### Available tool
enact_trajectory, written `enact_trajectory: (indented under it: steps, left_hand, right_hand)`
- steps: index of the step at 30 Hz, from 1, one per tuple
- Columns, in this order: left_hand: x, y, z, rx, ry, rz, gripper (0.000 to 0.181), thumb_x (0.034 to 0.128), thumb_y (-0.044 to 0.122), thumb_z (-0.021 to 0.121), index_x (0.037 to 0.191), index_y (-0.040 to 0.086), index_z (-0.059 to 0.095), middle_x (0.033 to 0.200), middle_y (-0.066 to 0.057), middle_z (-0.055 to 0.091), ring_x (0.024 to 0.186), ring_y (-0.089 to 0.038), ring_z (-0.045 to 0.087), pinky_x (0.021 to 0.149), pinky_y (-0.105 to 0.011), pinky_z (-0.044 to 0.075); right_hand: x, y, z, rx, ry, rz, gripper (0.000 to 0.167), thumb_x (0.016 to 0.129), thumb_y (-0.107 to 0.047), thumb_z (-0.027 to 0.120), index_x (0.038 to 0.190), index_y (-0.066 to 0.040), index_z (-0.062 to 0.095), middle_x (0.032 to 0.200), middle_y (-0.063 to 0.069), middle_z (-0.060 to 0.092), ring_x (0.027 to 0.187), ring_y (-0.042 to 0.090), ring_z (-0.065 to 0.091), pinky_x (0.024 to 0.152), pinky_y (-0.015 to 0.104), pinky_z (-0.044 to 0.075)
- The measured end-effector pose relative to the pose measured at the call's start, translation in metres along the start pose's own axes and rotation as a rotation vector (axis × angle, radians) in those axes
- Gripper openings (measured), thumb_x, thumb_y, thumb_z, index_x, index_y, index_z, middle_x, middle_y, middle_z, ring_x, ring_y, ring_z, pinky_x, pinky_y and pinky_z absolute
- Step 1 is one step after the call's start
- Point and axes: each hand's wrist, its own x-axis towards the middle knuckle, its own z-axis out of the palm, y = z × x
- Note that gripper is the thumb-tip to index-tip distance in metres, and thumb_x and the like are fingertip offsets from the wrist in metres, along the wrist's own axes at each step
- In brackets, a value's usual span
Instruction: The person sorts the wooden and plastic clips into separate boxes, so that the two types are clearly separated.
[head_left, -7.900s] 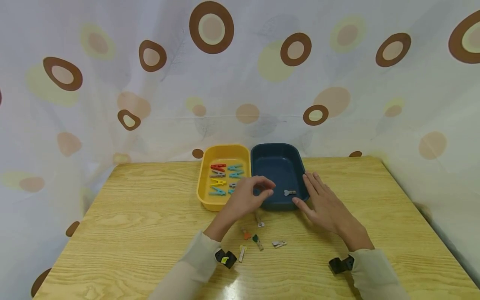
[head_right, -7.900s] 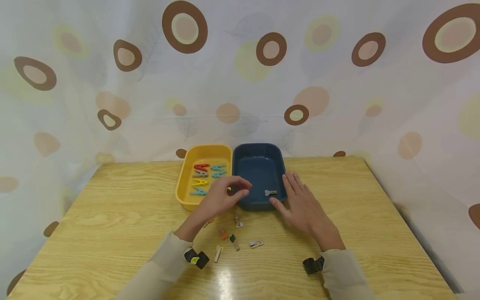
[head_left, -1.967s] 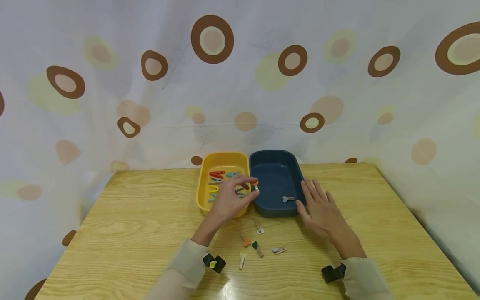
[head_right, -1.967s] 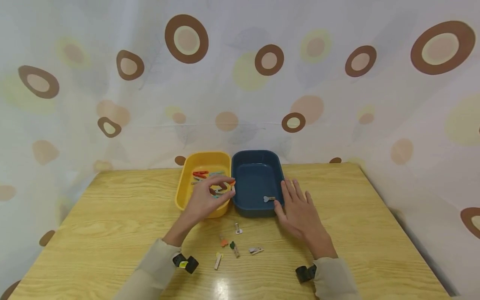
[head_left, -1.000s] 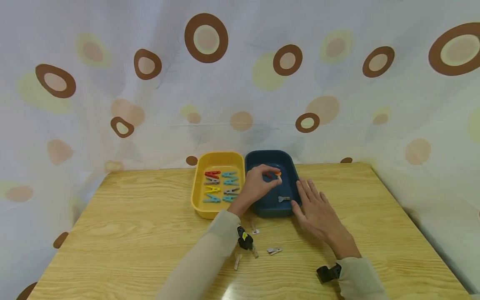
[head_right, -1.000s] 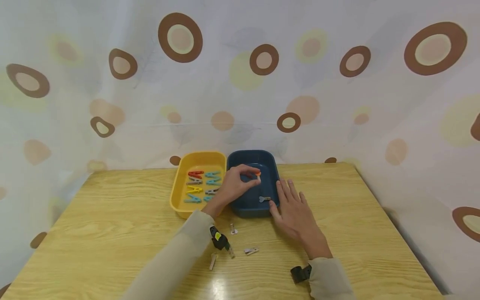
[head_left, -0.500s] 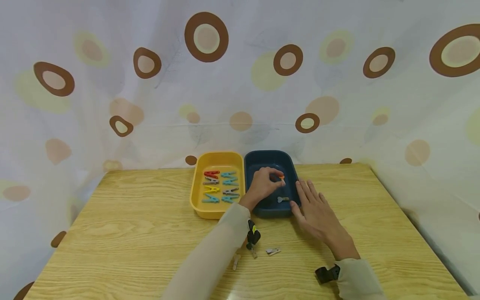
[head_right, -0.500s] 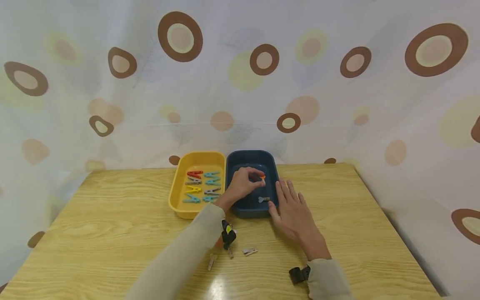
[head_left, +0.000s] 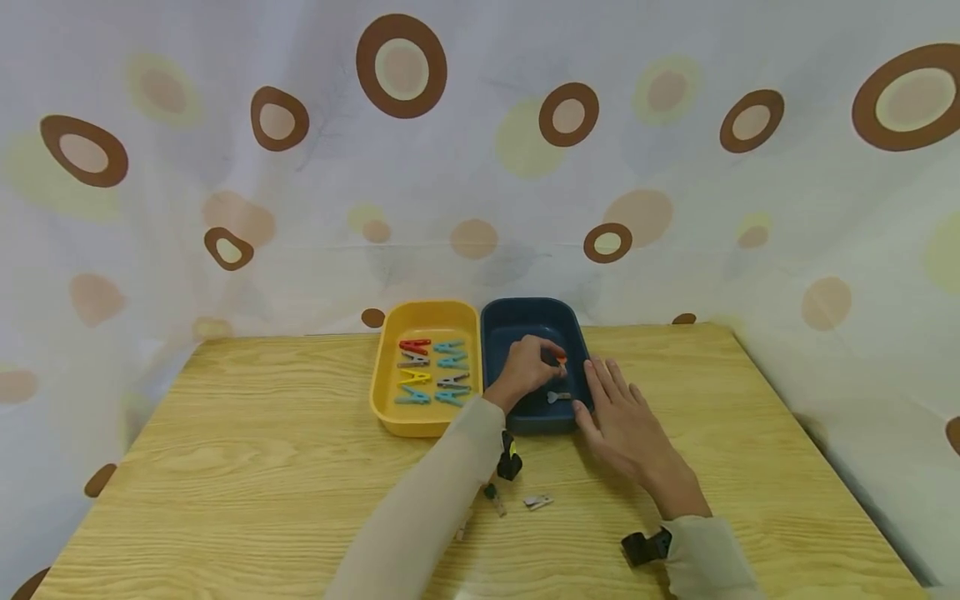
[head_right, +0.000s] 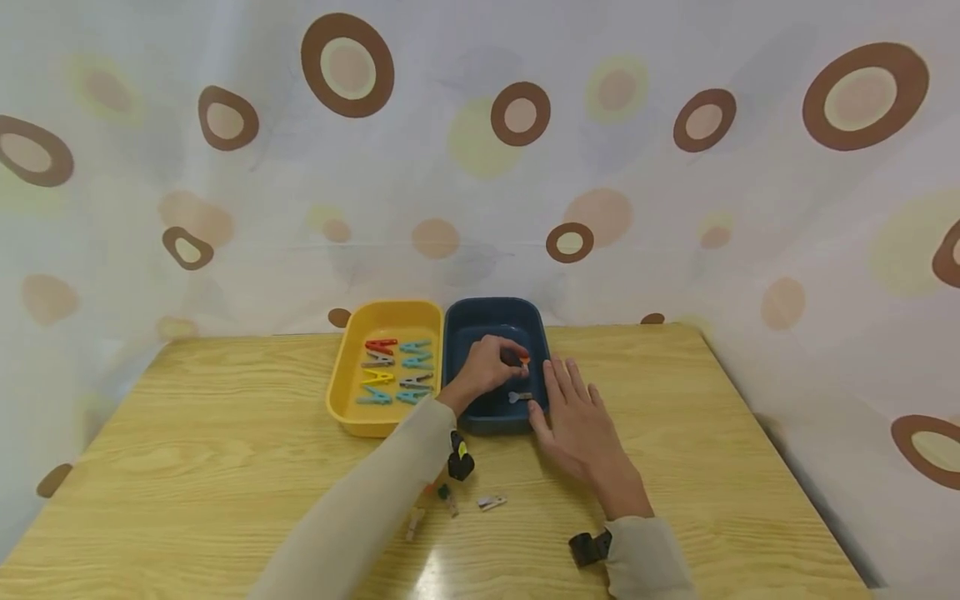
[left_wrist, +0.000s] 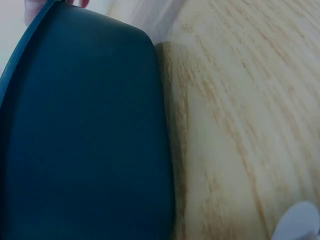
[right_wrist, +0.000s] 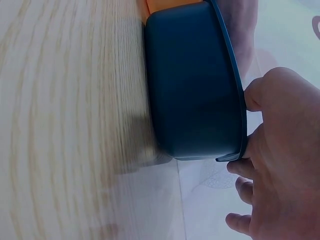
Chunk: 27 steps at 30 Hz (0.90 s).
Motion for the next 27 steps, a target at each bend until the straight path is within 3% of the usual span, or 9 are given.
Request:
enact_trajectory:
  steps: [12,16,23,27]
  left_hand:
    - [0.003,0.0,0.002,0.057,-0.008,-0.011,0.03,0.0955,0.019,0.076,0.124,0.007,0.075,0.116,-0.004,0.075,0.104,-0.019,0.069,0.089,-0.033,0.057]
    - [0.0,0.002,-0.004,0.051,0.012,-0.006,0.028,0.0992,0.018,0.071,0.124,0.006,0.074,0.121,-0.006,0.073,0.109,-0.022,0.068,0.092,-0.035,0.056]
    - [-0.006,0.006,-0.012,0.025,0.002,0.03,0.026,0.0995,0.017,0.07,0.123,0.006,0.074,0.114,-0.005,0.073,0.099,-0.017,0.069,0.083,-0.03,0.057]
    - [-0.015,0.007,-0.02,0.016,-0.008,0.08,0.027,0.0999,0.016,0.07,0.125,0.005,0.073,0.113,-0.006,0.073,0.097,-0.018,0.07,0.08,-0.029,0.057]
  right_hand:
    - [0.0,0.002,0.001,0.002,-0.002,-0.001,0.069,0.112,-0.041,0.033,0.163,0.002,0.016,0.17,0.019,0.01,0.157,0.038,0.006,0.12,0.065,0.017]
    - [0.001,0.0,0.0,0.005,-0.001,-0.004,0.069,0.112,-0.04,0.034,0.163,0.003,0.016,0.17,0.02,0.011,0.157,0.038,0.007,0.12,0.065,0.017]
    - [0.0,0.0,-0.001,0.005,0.0,-0.001,0.069,0.112,-0.04,0.035,0.162,0.003,0.016,0.17,0.02,0.011,0.156,0.039,0.007,0.119,0.065,0.017]
    - [0.0,0.0,0.0,0.0,0.002,-0.001,0.069,0.112,-0.04,0.035,0.162,0.003,0.017,0.17,0.021,0.012,0.156,0.04,0.007,0.119,0.066,0.017]
